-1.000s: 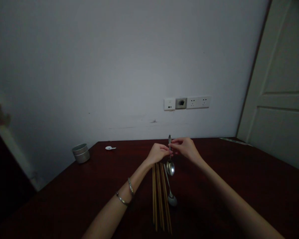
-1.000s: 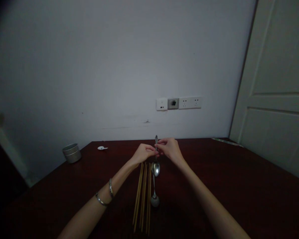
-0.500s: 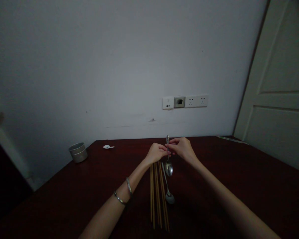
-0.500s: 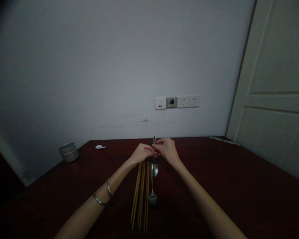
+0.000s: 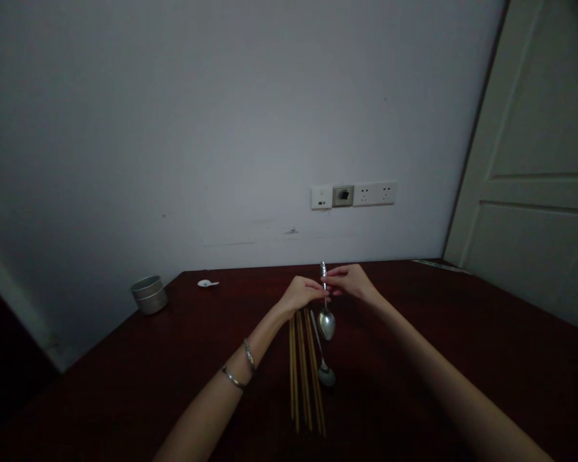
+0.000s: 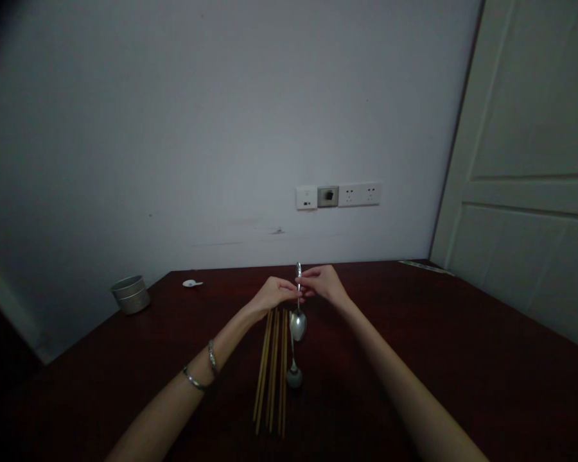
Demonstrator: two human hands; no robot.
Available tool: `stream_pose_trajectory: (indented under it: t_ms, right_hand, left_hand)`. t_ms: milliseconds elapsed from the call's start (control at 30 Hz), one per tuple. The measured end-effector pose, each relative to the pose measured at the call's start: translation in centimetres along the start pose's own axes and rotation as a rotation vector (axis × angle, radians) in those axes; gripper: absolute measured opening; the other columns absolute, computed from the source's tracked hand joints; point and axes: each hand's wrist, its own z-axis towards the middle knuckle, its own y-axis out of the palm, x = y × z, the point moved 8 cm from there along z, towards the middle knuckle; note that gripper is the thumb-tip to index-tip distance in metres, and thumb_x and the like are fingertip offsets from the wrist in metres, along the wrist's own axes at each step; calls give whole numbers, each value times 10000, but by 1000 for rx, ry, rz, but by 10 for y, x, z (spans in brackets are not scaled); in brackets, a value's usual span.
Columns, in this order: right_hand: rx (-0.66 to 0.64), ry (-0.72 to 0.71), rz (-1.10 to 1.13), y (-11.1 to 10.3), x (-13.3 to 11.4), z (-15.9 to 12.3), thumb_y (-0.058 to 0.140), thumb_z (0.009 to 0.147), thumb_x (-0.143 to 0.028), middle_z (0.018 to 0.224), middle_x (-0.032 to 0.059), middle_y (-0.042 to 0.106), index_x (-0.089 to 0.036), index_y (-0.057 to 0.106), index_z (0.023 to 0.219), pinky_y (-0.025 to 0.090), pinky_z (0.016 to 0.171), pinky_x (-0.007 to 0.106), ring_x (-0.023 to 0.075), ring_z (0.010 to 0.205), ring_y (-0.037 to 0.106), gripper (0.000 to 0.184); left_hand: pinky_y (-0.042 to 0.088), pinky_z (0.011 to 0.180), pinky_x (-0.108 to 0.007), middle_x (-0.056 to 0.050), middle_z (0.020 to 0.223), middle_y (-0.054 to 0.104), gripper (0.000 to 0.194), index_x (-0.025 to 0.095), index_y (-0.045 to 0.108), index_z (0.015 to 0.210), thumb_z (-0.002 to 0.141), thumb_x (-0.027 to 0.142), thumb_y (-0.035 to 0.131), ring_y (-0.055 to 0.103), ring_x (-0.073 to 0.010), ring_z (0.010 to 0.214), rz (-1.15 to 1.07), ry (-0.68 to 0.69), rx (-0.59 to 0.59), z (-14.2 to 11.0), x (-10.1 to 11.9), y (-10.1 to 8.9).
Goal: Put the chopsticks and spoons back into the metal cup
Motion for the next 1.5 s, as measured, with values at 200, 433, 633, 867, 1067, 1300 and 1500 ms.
stream_pose_trajectory:
  t_ms: [200,433,633,867,1067,1300,1500]
  right_hand:
    - [10,81,136,-6,22,-3,747,564,-234,526,14,633,-113,670,681,441,404,118,67,460,562,185]
    - [12,214,168,-10,62,-1,706,633,-192,551,30,645,-97,660,718,422,396,103,44,428,541,135]
    - [-28,303,78,2,92,1,687,650,-164,474,13,608,-90,651,652,405,371,110,45,393,515,81]
    - [-114,326,22,18,110,7,691,639,-179,452,2,595,-100,641,585,389,353,106,34,359,486,108]
    - [-138,345,-72,23,119,8,731,587,-232,456,2,606,-110,645,580,409,369,113,51,382,508,150]
    - [-173,364,-212,27,113,2,720,596,-215,418,-12,588,-111,622,510,400,375,123,64,384,518,166]
    - [-225,408,-338,32,108,-2,714,592,-180,377,-1,567,-115,580,423,392,354,139,80,355,516,225]
  left_hand:
    - [452,662,-255,-64,656,674,240,98,667,663,566,313,712,611,-145,631,70,-20,-31,0,-2,4]
    - [449,643,-258,-105,671,675,336,76,646,715,652,406,642,625,-156,622,45,-50,-10,8,-17,-20]
    - [406,571,-220,-120,694,677,336,83,620,723,741,411,549,628,-149,605,62,-120,151,16,-47,-64]
    - [414,568,-214,-119,730,680,328,95,607,733,755,413,530,644,-162,643,-46,-218,230,16,-78,-90]
    - [411,555,-214,-121,756,680,325,101,603,747,765,413,512,647,-169,654,-67,-249,249,19,-96,-103]
    - [418,574,-224,-127,781,679,338,101,603,757,764,425,506,646,-174,667,-68,-269,244,21,-108,-109]
    - [440,608,-236,-124,754,678,325,97,598,756,771,409,507,643,-164,632,-73,-274,256,19,-112,-112]
